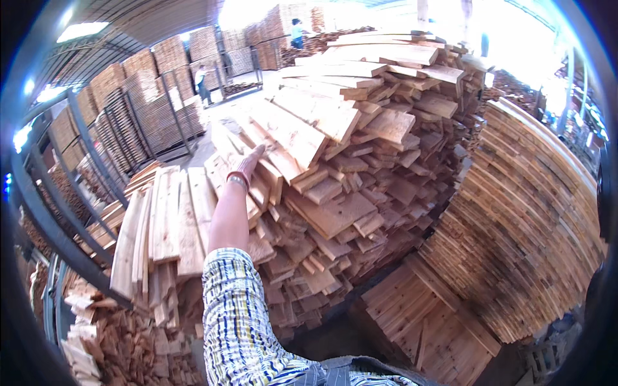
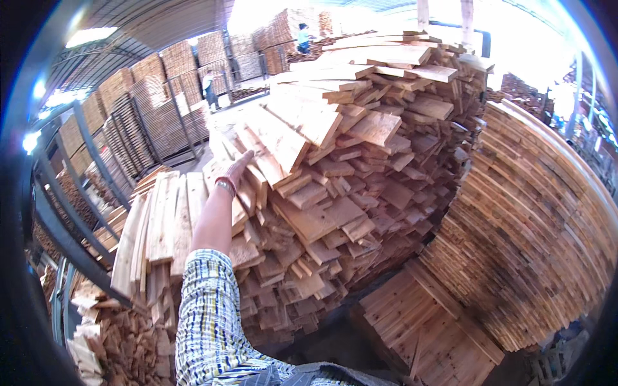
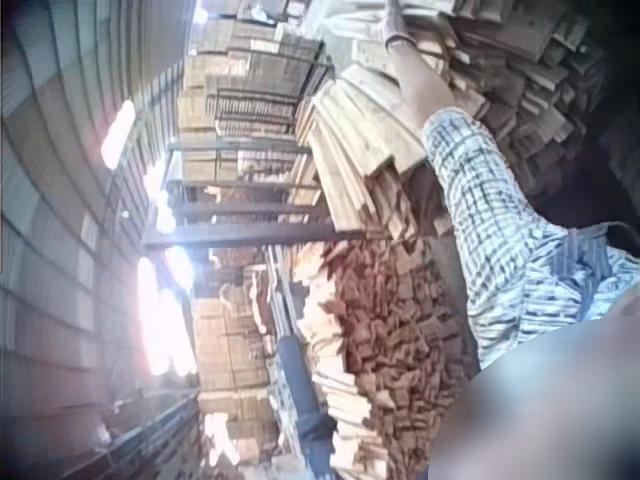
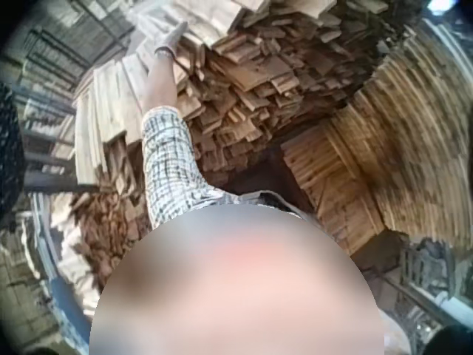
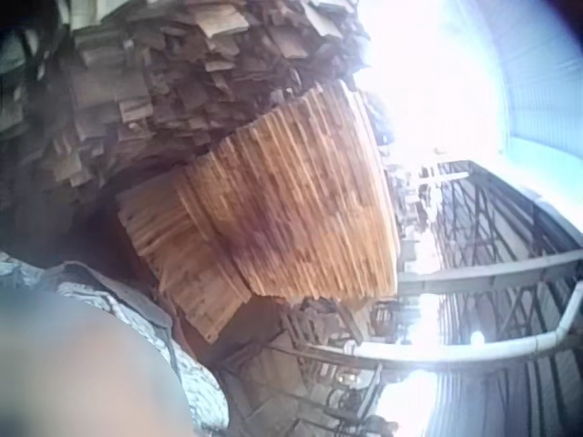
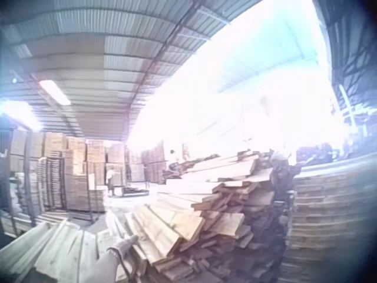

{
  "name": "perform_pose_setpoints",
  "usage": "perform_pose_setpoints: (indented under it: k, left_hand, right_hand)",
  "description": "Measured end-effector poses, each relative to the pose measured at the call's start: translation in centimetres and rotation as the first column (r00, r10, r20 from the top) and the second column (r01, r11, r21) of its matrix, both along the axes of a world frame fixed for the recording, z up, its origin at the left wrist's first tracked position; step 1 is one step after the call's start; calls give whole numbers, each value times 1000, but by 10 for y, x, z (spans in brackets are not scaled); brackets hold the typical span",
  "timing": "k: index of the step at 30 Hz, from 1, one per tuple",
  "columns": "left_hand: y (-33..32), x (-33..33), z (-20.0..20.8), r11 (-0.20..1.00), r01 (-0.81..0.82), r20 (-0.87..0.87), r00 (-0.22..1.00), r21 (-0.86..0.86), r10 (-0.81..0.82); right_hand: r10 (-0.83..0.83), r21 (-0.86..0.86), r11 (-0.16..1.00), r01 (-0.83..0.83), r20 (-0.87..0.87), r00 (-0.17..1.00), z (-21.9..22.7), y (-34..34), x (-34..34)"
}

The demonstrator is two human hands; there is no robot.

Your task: The person repeatedly picks up small wooden planks from a large pile and places them onto a growing stack. They handle the planks by hand, arranging them in layers to build a neat pile within a warehouse environment.

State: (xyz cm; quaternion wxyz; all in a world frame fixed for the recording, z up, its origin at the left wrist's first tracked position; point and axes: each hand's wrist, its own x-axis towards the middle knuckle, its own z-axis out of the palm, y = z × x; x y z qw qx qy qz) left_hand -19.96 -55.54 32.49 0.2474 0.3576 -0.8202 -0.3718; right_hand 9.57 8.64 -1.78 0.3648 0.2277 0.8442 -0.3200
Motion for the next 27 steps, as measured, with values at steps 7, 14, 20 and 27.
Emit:
perform_pose_setpoints:
  k: [7,14,20,27]
  left_hand:
    - [-106,-28,-47,733,371,-378,911,570,-167]
    - [-115,95,-82,372,638,-688,725,674,4]
    - [44,232,-71,496,627,-748,660,601,73]
    - [166,259,-125,111,945,-925,324,307,-197]
  right_hand:
    - [-39,55,998,38,25,999,-17,-26,26]
    - [-141,66,988,137,54,989,-13,-44,71]
    - [-389,-493,861,124,-482,785,28,-23,12]
    - [-237,-437,881,-181,-740,630,173,-67,-63]
